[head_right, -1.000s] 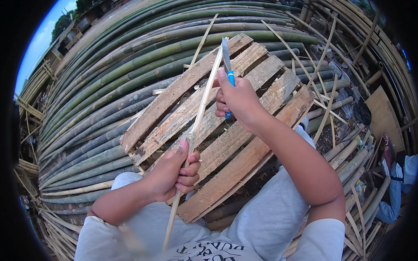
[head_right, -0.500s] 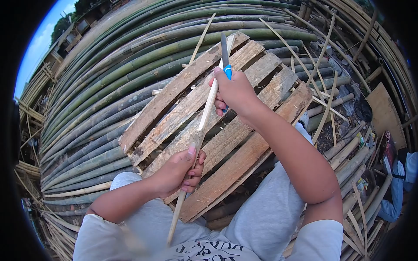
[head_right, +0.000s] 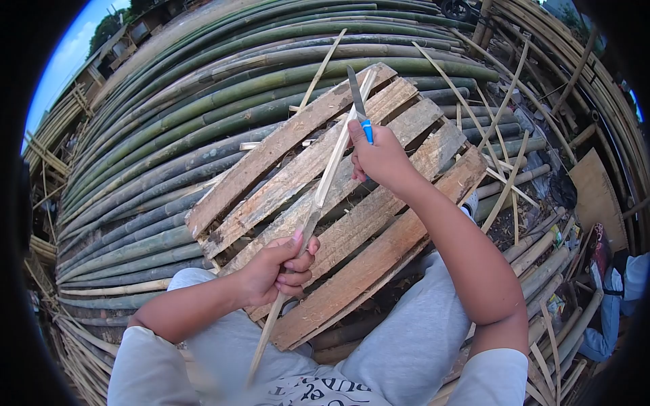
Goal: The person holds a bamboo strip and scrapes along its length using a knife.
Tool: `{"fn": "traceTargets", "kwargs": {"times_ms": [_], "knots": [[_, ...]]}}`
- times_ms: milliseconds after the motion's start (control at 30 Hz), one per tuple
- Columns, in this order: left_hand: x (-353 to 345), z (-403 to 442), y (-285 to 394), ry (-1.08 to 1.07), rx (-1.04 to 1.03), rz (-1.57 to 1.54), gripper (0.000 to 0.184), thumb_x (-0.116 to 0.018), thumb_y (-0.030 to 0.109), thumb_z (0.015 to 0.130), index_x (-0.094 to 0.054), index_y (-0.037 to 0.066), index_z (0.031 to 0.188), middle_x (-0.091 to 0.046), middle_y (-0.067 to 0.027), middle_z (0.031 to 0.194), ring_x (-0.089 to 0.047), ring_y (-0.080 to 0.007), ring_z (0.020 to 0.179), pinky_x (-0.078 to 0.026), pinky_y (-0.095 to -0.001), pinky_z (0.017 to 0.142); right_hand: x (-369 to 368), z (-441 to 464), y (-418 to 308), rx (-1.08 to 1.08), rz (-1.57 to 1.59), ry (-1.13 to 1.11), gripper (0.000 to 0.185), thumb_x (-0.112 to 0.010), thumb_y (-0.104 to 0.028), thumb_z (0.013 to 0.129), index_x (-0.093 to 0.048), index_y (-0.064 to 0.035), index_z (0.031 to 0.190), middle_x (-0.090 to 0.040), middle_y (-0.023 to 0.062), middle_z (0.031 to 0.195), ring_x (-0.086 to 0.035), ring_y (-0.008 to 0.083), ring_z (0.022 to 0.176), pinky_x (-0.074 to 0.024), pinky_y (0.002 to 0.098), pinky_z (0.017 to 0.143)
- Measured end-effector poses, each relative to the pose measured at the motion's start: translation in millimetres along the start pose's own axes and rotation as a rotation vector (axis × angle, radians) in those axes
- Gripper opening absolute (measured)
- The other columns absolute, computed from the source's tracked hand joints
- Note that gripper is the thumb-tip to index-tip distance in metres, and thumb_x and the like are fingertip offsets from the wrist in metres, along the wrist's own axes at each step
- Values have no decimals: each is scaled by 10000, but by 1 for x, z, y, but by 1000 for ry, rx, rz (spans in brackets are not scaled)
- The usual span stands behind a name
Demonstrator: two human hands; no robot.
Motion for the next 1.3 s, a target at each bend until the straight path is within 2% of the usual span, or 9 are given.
{"fn": "traceTargets", "kwargs": {"times_ms": [267,333,367,433,533,667,800,1000,1300], "knots": [[2,-2,14,254,-92,226,310,-386,416,1047,-486,125,1009,-302,69,656,-248,-32,500,-220,-191,426,17,3,3,-75,-151,-14,443,-440,-431,1025,-530,-39,841,-402,-38,554,-412,48,453,-456,281,418],[4,-2,16,288,-100,256,322,-374,425,1048,-486,126,1009,-304,70,656,-246,-34,500,-223,-197,427,13,-2,2,-2,-281,-121,415,-473,-378,1005,-574,2,870,-507,64,626,-565,195,491,-453,341,429],[5,-2,17,321,-105,290,335,-361,435,1049,-486,127,1008,-305,70,655,-245,-35,501,-226,-203,428,9,-5,3,-1,-282,-125,415,-473,-378,1005,-574,2,870,-507,64,626,-565,195,491,-453,341,429],[7,-1,18,373,-117,341,354,-344,464,1045,-462,139,968,-294,71,654,-240,-35,507,-214,-205,432,-15,-23,-14,525,-801,-109,359,-469,-326,995,-580,-11,863,-579,157,631,-604,305,535,-461,421,454],[8,2,17,487,-160,485,389,-319,502,1039,-427,153,907,-292,70,654,-244,-38,514,-215,-212,436,-47,-44,-21,494,-990,-169,335,-481,-308,987,-577,-25,837,-617,212,657,-620,375,582,-484,465,504],[16,2,13,601,-235,723,408,-318,512,1035,-434,152,885,-342,61,670,-279,-49,512,-247,-225,439,-73,-62,-17,410,-1172,-249,354,-504,-334,980,-565,-30,812,-625,168,621,-650,350,581,-512,447,532],[10,-4,8,626,-138,612,407,-326,503,1037,-453,143,897,-369,54,675,-305,-51,516,-262,-223,437,-66,-54,-4,404,-1168,-315,340,-507,-337,977,-536,-30,836,-602,184,607,-615,396,564,-488,503,538],[20,-9,-7,591,-217,782,400,-348,476,1040,-470,112,929,-374,49,655,-308,-46,499,-270,-224,413,-15,-10,6,318,-1364,33,384,-472,-351,994,-583,-36,805,-630,175,641,-647,354,597,-508,464,538],[15,-20,2,564,-56,567,384,-353,482,1038,-463,133,919,-348,71,659,-279,-34,499,-240,-209,421,-73,-47,-15,217,-1215,-248,419,-438,-333,1004,-626,-28,786,-638,203,672,-651,394,662,-521,492,613]]}}
Point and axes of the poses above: each hand's wrist, its own z-axis towards the middle knuckle, its own x-axis out of the back of the hand, y = z × x, the point moved 2 cm from there along z, towards the middle knuckle
